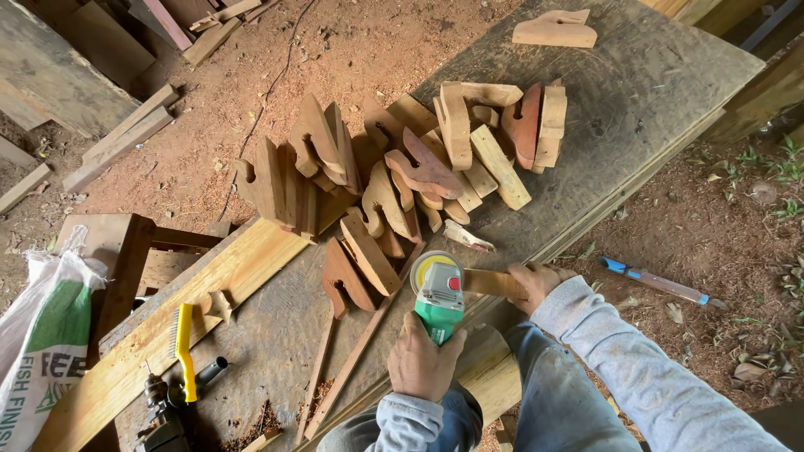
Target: Sand the edges and surfaces of several small wooden furniture components using a handheld angle grinder with a sanding disc.
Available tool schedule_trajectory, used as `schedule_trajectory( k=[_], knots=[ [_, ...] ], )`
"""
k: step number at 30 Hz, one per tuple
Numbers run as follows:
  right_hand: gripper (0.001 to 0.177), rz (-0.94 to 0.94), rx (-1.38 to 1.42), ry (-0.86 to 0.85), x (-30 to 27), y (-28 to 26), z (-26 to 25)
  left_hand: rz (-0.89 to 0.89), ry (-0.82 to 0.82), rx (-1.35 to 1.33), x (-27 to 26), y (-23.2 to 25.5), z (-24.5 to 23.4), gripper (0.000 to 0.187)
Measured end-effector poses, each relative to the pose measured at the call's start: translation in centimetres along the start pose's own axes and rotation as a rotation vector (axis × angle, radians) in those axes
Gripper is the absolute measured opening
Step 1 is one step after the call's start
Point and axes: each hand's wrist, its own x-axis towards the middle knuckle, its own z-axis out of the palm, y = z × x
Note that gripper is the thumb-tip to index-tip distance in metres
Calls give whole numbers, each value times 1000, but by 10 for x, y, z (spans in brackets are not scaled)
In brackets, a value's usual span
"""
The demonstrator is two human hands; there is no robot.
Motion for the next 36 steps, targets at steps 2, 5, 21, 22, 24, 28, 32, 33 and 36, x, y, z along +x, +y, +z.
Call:
schedule_trajectory(
  k=[2,5,21,22,24,28,32,33,36],
  knots=[
    [35,-55,90,41,7,8,13,65,60,18,2,-5,1,54],
    [29,-36,73,64,1,0,-2,-26,3,-75,5,-5,-11,50],
    [42,-17,151,-30,5,7,1,-12,-100,-119,1,5,-17,48],
    [41,-4,132,-24,5,5,0,-9,-70,-104,2,6,-17,47],
    [41,9,114,-20,3,5,1,-7,-43,-89,2,2,-17,47],
    [38,26,197,14,1,8,7,-68,-35,-292,0,5,-27,42],
    [36,37,122,-82,7,10,7,4,-182,-700,-7,20,-43,39],
    [36,39,122,-87,5,11,11,-1,-186,-700,-10,24,-44,39],
    [47,-56,111,-34,10,18,18,0,-345,-733,-13,40,-48,43]
  ],
)
